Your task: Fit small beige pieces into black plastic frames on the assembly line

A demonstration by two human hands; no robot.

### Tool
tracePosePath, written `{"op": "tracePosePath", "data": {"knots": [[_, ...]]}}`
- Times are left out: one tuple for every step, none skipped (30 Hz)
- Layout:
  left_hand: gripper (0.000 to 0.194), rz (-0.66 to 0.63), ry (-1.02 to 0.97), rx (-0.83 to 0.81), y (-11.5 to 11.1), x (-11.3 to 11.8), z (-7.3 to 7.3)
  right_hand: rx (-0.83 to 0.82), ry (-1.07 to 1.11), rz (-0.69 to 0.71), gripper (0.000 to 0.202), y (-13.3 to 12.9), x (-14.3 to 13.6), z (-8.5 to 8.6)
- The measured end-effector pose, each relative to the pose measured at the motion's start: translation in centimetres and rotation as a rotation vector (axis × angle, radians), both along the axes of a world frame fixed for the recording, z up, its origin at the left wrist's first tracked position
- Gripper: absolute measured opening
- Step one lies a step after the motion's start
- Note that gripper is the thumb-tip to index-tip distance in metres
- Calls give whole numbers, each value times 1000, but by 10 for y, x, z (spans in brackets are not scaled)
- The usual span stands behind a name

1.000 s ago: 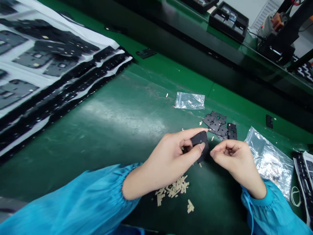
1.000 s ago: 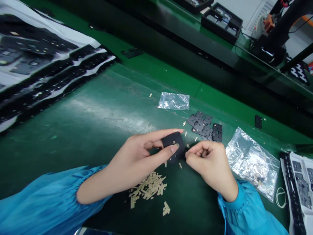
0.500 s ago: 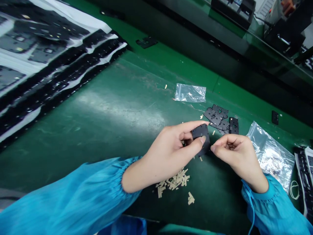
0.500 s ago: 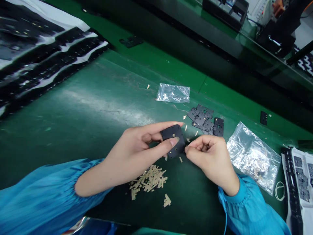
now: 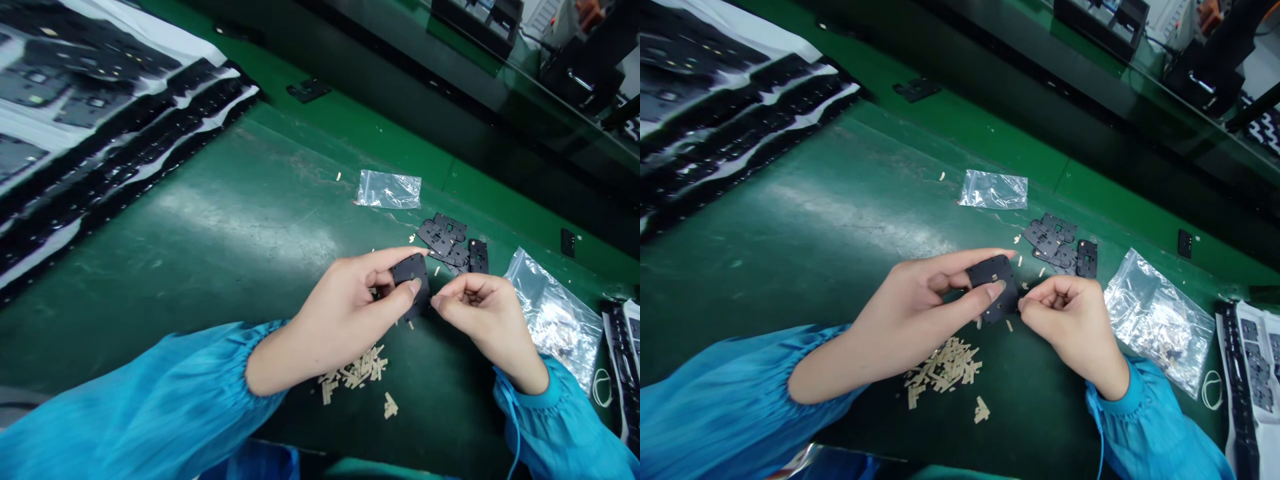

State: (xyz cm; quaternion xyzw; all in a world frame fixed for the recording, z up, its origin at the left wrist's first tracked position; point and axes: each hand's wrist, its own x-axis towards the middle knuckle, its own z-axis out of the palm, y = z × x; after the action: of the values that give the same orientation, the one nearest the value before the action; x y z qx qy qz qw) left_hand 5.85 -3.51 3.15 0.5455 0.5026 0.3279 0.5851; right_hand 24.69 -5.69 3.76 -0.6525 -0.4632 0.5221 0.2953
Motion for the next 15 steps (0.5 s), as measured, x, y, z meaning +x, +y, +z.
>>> {"op": "tracePosePath", "data": {"knots": [[40,1,2,2,0,0,0,1,2,-2,13,0,0,0],[40,1,3,4,0,0,0,0,4,-2,12,0,0,0],[40,2,4,7,0,0,0,0,7,-3,11,1,1,0],[40,2,3,8,0,0,0,-1,9,-3,10,1,1,0],[40,1,1,7,0,0,1,-3,12,-4,9,1,1,0],[40,0,-2,7,0,-1,1,-4,14,-5,9,1,1,1],[41,-1,-4,6,0,-1,1,-5,16,-7,8,2,2,1],[41,-2,-6,5,0,-1,1,-6,17,-7,9,2,2,1],[41,-4,-9,6,0,-1,1,-7,19,-5,9,2,2,1],[42,-7,-14,6,0,-2,0,-8,19,-6,10,2,2,1],[41,-11,-21,6,1,-2,0,-8,20,-8,11,2,2,2],[41,-15,-29,5,1,-2,0,-8,21,-11,12,2,1,2],[41,-18,-37,4,1,-2,-1,-10,23,-15,13,1,1,2],[40,-20,-45,3,2,-2,-1,-12,25,-18,14,1,1,2],[40,-21,-54,0,2,-2,-1,-13,28,-22,14,1,0,2]]}}
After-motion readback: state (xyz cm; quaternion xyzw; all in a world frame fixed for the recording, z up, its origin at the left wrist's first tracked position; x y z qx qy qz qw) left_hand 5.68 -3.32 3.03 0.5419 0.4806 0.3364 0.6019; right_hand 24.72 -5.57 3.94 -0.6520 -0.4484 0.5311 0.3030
